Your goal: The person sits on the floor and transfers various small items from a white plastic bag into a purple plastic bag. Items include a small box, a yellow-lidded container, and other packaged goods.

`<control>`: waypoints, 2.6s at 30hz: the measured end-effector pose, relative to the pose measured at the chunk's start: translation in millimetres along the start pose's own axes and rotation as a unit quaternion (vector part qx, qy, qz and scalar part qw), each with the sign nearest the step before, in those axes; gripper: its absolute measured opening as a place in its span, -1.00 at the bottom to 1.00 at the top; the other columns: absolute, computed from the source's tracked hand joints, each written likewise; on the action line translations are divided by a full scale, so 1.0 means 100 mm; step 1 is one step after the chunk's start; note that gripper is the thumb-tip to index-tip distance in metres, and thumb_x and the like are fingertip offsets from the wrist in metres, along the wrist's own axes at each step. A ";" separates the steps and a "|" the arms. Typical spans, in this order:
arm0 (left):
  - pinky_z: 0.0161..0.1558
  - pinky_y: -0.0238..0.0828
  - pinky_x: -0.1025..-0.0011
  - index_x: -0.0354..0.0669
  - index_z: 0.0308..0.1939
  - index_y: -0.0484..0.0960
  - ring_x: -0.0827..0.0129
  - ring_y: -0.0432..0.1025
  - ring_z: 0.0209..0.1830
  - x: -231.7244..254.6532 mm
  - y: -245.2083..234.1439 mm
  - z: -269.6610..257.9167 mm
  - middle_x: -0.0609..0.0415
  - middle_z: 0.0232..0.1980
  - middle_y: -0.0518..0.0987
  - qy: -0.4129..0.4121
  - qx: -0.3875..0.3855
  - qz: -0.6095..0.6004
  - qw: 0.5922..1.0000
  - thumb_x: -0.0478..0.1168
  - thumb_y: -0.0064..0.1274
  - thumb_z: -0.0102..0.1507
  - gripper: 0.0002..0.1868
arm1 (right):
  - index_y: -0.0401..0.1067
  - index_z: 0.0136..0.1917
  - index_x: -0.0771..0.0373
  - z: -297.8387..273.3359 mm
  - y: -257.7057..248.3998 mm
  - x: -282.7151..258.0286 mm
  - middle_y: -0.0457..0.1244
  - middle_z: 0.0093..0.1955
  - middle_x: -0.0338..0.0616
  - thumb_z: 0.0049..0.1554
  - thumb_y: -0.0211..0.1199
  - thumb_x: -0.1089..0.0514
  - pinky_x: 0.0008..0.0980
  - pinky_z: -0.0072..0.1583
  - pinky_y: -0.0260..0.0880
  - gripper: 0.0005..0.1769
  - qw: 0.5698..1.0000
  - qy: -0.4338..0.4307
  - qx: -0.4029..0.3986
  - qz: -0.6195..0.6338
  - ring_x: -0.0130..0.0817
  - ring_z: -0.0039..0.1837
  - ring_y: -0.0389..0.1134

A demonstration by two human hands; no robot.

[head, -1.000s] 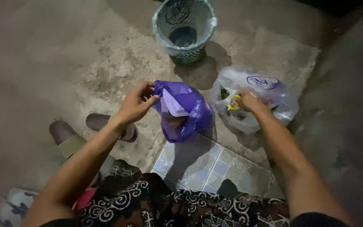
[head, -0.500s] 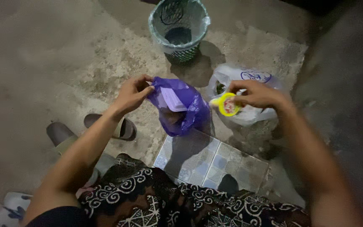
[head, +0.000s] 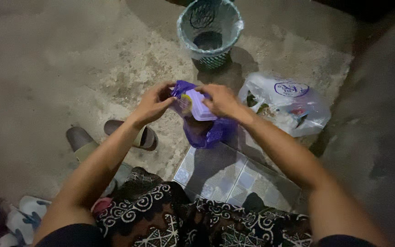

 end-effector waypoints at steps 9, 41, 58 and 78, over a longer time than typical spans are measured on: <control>-0.23 0.44 0.43 -0.23 0.18 0.53 0.47 0.46 -0.31 -0.03 -0.03 0.06 0.07 -0.23 0.62 0.000 0.027 0.080 0.996 -0.21 0.16 0.28 -0.59 | 0.61 0.03 0.20 -0.66 -0.48 0.75 0.46 -0.09 -0.01 0.13 0.27 -0.03 -0.17 0.03 0.46 -0.68 0.958 0.159 -0.219 -0.095 -0.12 -0.07 0.50; 0.14 0.27 0.04 0.11 0.46 0.30 -0.12 0.32 0.26 0.20 2.90 0.84 -0.31 0.42 0.33 0.221 -0.158 0.460 0.846 0.11 0.24 0.05 -0.09 | 0.50 0.23 0.16 -2.25 -0.88 2.67 0.33 0.25 0.13 -0.03 0.15 0.35 0.01 0.23 0.39 -0.47 0.871 0.388 -0.184 -0.240 0.15 0.27 0.35; 0.26 0.24 0.07 0.23 0.49 0.31 -0.12 0.33 0.30 0.31 2.70 0.86 -0.26 0.40 0.35 0.241 -0.169 0.422 0.858 0.02 0.23 0.07 -0.12 | 0.50 0.23 0.28 -2.51 -0.69 3.08 0.33 0.32 0.17 0.00 0.23 0.13 -0.01 0.27 0.37 -0.49 0.798 0.466 -0.220 -0.311 0.11 0.30 0.39; 0.18 0.37 -0.01 0.23 0.53 0.20 -0.14 0.40 0.24 0.78 0.64 0.19 -0.21 0.32 0.41 -0.043 -0.171 0.605 0.776 0.23 0.27 0.10 -0.03 | 0.65 0.24 0.08 -1.96 -1.55 1.85 0.41 -0.07 0.18 0.21 0.26 0.08 -0.13 0.00 0.43 -0.65 0.890 0.397 -0.158 0.161 -0.14 -0.08 0.36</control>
Point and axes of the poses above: each hand's wrist, its own z-axis towards the middle knuckle, its own y-axis out of the palm, x = y × z, the point moved 9 cm from there along z, towards the middle knuckle
